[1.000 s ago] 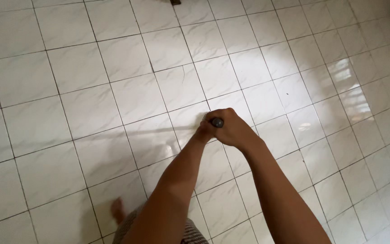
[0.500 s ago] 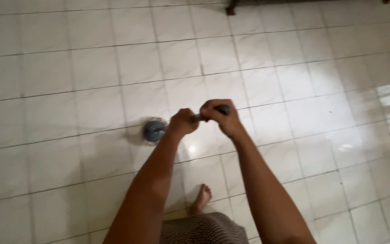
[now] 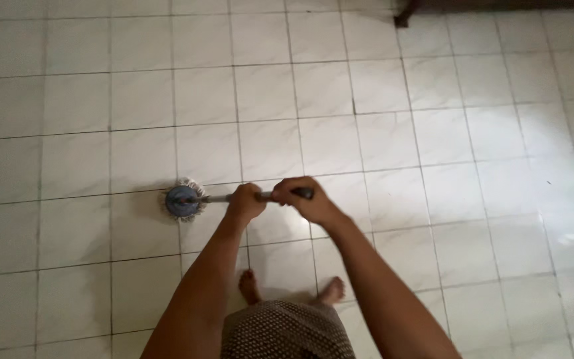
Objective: The person uses a spin mop to clean a tiled floor in a room with yellow walls. They move the mop back and forth across the white tiles and up the pink patterned stairs, covering the area systematically.
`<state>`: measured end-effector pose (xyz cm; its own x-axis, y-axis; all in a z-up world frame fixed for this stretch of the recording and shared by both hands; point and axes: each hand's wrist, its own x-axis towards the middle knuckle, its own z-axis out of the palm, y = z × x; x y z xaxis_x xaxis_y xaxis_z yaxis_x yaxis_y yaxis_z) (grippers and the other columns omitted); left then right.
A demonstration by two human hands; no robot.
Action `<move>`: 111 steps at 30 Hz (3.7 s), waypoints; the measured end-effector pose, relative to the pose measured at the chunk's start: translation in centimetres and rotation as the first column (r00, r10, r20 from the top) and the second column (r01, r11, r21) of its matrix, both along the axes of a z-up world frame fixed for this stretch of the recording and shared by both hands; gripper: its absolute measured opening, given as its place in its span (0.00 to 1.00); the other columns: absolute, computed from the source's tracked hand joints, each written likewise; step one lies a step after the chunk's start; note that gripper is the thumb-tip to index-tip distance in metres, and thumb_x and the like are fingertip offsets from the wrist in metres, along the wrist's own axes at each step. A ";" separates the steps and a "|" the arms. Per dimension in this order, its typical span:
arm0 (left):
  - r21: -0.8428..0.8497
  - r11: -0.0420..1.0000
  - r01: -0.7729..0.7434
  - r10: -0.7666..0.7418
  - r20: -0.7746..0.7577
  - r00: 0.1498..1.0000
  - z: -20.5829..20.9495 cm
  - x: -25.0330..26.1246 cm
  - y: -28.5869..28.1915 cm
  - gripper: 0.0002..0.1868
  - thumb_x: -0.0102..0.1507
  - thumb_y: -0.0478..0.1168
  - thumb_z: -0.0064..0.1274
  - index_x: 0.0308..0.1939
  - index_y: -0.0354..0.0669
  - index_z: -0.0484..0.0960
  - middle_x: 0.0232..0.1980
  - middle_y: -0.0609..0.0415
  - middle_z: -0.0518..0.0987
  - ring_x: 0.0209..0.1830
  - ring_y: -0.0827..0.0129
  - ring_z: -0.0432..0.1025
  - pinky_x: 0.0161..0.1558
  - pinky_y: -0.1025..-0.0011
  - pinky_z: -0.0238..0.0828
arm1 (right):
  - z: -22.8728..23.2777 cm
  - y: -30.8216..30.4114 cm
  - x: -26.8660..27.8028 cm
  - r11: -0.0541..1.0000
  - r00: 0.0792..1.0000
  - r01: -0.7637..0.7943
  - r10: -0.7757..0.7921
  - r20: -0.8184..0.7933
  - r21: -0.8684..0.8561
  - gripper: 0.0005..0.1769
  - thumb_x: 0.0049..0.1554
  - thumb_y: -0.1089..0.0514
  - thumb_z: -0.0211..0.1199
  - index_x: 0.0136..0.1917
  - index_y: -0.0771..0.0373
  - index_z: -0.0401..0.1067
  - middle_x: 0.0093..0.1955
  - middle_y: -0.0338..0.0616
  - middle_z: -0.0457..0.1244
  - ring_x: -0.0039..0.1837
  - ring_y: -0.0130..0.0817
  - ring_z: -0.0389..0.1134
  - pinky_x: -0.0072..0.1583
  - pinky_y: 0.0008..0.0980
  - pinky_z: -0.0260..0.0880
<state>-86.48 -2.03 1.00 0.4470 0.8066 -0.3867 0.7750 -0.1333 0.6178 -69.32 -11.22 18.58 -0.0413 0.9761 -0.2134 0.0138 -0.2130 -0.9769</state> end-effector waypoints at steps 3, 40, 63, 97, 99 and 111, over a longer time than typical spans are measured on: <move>0.047 0.998 0.044 -0.053 0.221 0.974 -0.7 6.1 -2.2 0.06 0.52 0.37 0.57 0.24 0.37 0.81 0.30 0.41 0.81 0.30 0.47 0.77 0.33 0.56 0.74 | 3.0 -1.2 5.1 0.999 0.993 0.023 -0.019 0.113 -0.031 0.09 0.56 0.60 0.62 0.41 0.66 0.80 0.35 0.42 0.69 0.41 0.28 0.67 0.46 0.30 0.70; -0.073 0.914 0.399 -0.393 0.085 0.916 6.5 17.4 1.4 0.13 0.57 0.46 0.52 0.30 0.43 0.86 0.36 0.39 0.84 0.40 0.46 0.79 0.45 0.54 0.77 | 7.7 -1.3 11.0 0.975 0.960 0.222 -0.217 0.177 -0.009 0.10 0.59 0.57 0.65 0.39 0.64 0.77 0.38 0.38 0.68 0.39 0.25 0.61 0.40 0.28 0.59; 0.134 0.990 0.049 -0.062 0.096 0.993 -2.2 -21.3 8.4 0.23 0.61 0.57 0.52 0.25 0.41 0.82 0.32 0.40 0.81 0.36 0.43 0.76 0.39 0.50 0.73 | 7.0 11.3 -23.0 0.971 0.939 -0.232 0.239 0.248 -0.057 0.08 0.55 0.57 0.68 0.41 0.65 0.80 0.36 0.41 0.69 0.42 0.27 0.65 0.46 0.30 0.69; 0.121 0.990 -0.073 0.087 -0.119 0.989 -2.8 -65.3 16.7 0.15 0.53 0.49 0.60 0.27 0.40 0.82 0.36 0.41 0.82 0.42 0.44 0.77 0.43 0.52 0.75 | -2.3 19.1 -62.8 0.930 0.944 -0.322 0.329 -0.011 0.179 0.04 0.58 0.67 0.65 0.41 0.67 0.72 0.45 0.44 0.68 0.48 0.31 0.67 0.52 0.32 0.70; 0.068 0.978 -0.198 0.207 -0.176 0.962 -4.2 -70.3 17.6 0.11 0.56 0.45 0.57 0.28 0.41 0.82 0.36 0.43 0.82 0.43 0.46 0.78 0.45 0.54 0.76 | -3.2 20.3 -67.0 0.909 0.925 -0.376 0.379 0.016 0.182 0.08 0.61 0.66 0.65 0.39 0.67 0.70 0.42 0.44 0.67 0.46 0.31 0.64 0.50 0.33 0.67; 0.293 0.956 -0.030 0.000 0.102 0.995 -2.7 -61.1 16.9 0.09 0.51 0.45 0.57 0.21 0.46 0.81 0.29 0.45 0.81 0.34 0.44 0.76 0.37 0.49 0.72 | 6.4 21.1 -62.1 0.931 0.906 -0.363 0.343 0.249 0.038 0.05 0.54 0.62 0.68 0.43 0.65 0.79 0.44 0.41 0.72 0.47 0.31 0.70 0.50 0.31 0.72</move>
